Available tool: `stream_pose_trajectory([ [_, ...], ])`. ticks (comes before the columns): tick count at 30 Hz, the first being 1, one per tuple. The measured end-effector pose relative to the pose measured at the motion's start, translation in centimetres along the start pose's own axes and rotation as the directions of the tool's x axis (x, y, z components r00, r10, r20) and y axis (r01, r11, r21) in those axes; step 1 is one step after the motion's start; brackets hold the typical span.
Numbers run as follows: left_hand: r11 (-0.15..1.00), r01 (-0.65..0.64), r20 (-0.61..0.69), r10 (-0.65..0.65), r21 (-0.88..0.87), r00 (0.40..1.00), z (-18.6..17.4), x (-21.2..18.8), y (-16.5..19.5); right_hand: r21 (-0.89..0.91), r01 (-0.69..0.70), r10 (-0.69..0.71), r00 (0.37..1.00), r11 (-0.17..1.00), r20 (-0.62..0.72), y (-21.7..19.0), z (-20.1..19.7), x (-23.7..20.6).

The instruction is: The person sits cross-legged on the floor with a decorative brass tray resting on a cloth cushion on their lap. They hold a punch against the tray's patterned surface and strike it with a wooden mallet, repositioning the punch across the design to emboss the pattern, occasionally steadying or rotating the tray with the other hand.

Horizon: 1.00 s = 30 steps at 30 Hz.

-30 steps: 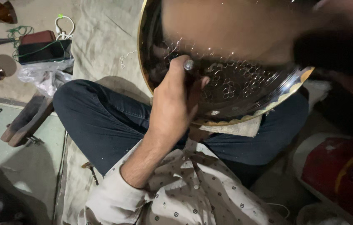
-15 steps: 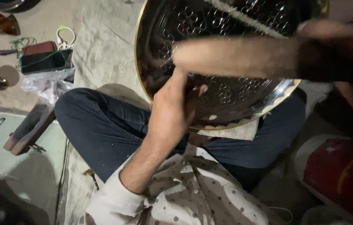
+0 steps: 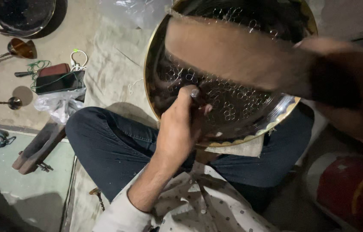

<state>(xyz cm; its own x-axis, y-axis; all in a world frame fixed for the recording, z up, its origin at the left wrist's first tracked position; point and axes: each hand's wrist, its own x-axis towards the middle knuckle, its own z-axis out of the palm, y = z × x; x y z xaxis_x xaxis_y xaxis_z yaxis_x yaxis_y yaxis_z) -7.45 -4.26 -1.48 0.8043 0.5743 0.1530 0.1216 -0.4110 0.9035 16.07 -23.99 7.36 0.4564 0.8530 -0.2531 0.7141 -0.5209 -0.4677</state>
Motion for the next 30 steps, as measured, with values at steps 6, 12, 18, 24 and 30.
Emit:
stream_pose_trajectory([
  [6,0.999,-0.043,-0.034,0.044,0.023,0.998,0.2,-0.3,-0.1,0.073,0.151,-0.152,0.988,0.986,0.008,-0.2,-0.5,-0.3],
  [12,0.978,-0.201,-0.075,0.206,0.062,0.976,-0.2,0.0,0.0,-0.306,0.006,-0.014,1.0,0.952,-0.021,4.2,1.4,-4.6],
  [18,0.971,-0.094,-0.142,0.063,-0.22,0.988,-5.4,-1.1,-0.6,-0.136,-0.439,0.353,0.842,0.888,-0.407,9.5,14.1,-17.1],
  [24,0.975,-0.011,-0.198,-0.034,-0.224,0.98,-10.1,-0.1,-2.2,0.318,-0.824,0.865,0.502,0.469,0.026,6.8,27.4,-23.2],
  [30,0.984,0.029,-0.079,-0.044,-0.175,0.996,-10.9,1.9,-2.5,0.359,-0.645,0.566,0.764,0.675,0.31,2.2,26.9,-19.9],
])
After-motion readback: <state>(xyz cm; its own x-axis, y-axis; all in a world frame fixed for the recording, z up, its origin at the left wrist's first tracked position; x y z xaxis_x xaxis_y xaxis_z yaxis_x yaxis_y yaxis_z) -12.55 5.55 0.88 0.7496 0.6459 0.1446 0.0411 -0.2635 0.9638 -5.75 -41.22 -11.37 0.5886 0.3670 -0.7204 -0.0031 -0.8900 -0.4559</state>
